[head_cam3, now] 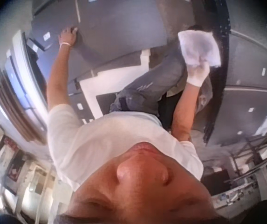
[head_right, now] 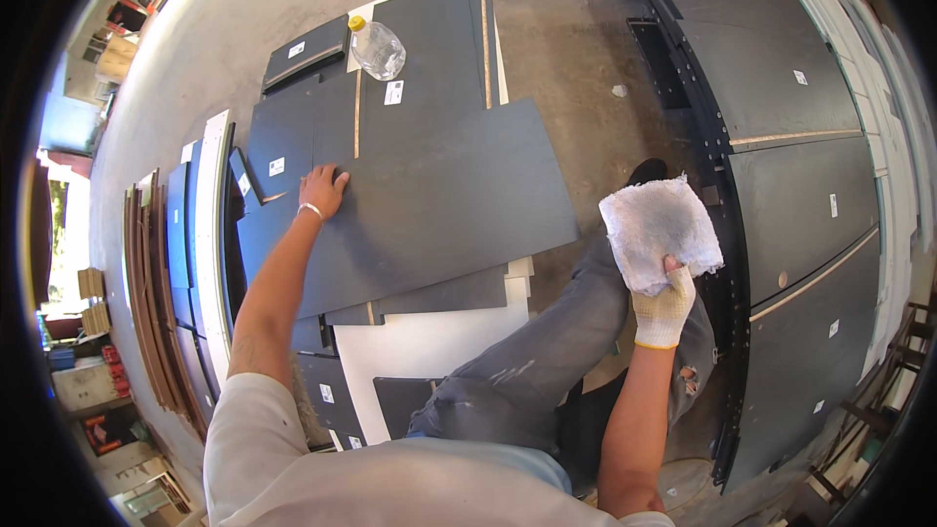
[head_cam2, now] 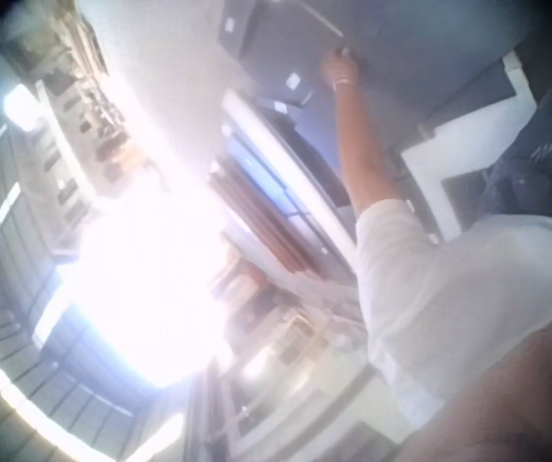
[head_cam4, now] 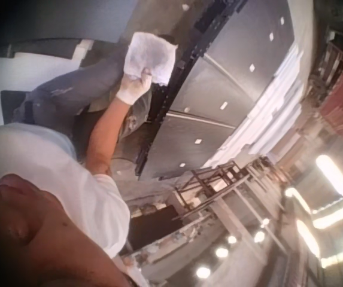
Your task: The person kneels on the floor and wipes dark rectangular panels with a white cloth. They pour liquid from a plastic bottle onto the cloth and continue wiping the panel surfaces. The person also uses a small red tool to scrape or mark the panel edges and places the cleaned panels into a stack.
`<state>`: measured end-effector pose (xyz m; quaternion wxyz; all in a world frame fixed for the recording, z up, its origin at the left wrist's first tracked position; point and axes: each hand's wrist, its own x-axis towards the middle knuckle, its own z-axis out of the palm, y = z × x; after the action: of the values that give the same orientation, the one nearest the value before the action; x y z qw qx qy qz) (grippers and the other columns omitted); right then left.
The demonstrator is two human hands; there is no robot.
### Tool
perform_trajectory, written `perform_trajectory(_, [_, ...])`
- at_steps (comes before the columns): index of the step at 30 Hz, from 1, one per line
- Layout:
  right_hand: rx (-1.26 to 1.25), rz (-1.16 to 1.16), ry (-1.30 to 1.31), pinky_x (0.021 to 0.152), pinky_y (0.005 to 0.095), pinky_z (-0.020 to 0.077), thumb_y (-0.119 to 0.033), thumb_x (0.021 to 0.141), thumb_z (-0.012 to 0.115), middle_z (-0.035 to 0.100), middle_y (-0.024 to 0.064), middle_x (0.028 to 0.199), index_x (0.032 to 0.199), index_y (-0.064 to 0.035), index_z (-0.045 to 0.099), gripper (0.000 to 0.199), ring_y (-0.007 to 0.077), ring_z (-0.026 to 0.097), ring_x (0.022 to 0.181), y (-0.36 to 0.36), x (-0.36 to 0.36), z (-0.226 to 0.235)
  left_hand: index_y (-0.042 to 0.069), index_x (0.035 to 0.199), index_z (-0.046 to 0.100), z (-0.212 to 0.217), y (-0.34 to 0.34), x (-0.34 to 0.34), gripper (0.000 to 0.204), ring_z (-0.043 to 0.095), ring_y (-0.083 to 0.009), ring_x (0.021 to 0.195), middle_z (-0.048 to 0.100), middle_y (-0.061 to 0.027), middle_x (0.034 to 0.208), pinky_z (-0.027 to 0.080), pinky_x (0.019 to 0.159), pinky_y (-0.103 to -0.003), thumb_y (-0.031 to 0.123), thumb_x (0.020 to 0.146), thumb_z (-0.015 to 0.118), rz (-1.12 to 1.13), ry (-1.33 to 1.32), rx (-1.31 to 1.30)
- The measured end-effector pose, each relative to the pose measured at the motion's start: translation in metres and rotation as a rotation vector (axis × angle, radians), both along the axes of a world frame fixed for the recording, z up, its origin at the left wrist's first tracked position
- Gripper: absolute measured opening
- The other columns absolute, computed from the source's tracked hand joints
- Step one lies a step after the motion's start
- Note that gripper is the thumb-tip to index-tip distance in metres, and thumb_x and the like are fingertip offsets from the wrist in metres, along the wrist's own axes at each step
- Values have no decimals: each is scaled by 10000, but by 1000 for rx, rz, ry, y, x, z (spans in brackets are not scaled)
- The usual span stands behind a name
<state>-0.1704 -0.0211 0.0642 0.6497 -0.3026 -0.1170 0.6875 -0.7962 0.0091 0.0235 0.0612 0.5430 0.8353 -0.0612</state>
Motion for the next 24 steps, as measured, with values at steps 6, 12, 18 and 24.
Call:
perform_trajectory(6, [-56,-35,-66,1137,599,477,-158,944,732,515,179,1527,1564,-76,412,703,406,549,1371,12,-5,-8,48,1355,596,-33,-31,14,423,536,-366,1289,600,-167,1319,388,1130,-499,359,1077,524,-19,99,150])
perform_trajectory(12, [-127,177,-999,1093,498,513,-152,957,700,534,163,1514,1494,-42,509,580,347,576,1345,36,-26,-21,57,1459,533,-49,-56,34,484,437,-368,1435,529,-168,1478,282,1233,-510,338,1066,519,63,59,255])
perform_trajectory(18, [1067,634,-1856,1219,488,310,-304,927,613,611,111,1382,1359,-93,634,481,288,522,1337,10,-190,-47,74,1573,448,-59,-59,34,554,273,-341,1586,385,-166,1667,140,1311,-516,312,1073,473,138,-8,265])
perform_trajectory(24, [1505,1323,-1352,1342,467,106,-430,945,596,482,55,1633,1523,-179,556,631,217,315,1581,-32,-292,-54,67,1582,439,-55,-62,33,556,264,-333,1591,372,-162,1680,136,1312,-519,272,1066,466,107,-26,272])
